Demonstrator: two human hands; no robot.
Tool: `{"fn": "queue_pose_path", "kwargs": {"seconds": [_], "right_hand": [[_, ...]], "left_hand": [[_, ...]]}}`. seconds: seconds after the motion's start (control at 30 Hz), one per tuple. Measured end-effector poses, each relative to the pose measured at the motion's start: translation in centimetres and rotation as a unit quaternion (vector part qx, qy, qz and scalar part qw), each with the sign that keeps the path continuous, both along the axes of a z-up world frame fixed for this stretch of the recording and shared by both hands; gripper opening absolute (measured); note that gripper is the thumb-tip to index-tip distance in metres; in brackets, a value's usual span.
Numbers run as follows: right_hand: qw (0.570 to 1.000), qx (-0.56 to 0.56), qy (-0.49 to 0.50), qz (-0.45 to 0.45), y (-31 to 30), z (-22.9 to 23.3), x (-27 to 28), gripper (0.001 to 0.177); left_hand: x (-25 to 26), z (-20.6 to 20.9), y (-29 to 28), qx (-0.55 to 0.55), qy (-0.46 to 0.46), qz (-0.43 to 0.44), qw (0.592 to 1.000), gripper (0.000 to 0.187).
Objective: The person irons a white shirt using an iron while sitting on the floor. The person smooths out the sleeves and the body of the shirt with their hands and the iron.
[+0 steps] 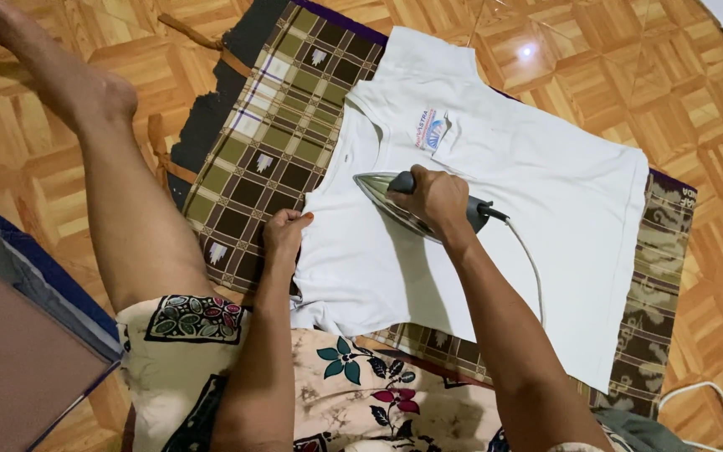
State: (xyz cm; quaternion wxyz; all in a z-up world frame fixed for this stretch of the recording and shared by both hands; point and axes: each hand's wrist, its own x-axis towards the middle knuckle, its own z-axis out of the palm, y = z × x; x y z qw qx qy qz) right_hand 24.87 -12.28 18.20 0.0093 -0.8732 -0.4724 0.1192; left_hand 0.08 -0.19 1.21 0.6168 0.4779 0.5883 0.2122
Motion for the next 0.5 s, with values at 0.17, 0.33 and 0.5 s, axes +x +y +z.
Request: {"fn": "queue_pose_path", "kwargs": {"seconds": [0.17, 0.33, 0.5], "right_hand": [[0.998, 0.060, -0.025, -0.011, 2.8, -1.2, 0.8, 0.051], [0.991, 0.124, -0.050, -0.016, 5.6, -4.1, 2.8, 0.054], [0.993, 0.106, -0.046, -0.024, 3.6, -3.2, 1.3, 0.055]], "left_hand": [[0.0, -0.6, 0.3, 0.000, 0.009, -0.006, 1.000, 0.024], [-0.2, -1.2, 0.5, -0.009, 0.003, -0.005, 1.000, 0.028], [-0.3, -1.8, 0.2, 0.001, 0.003, -0.007, 1.000, 0.030]]}}
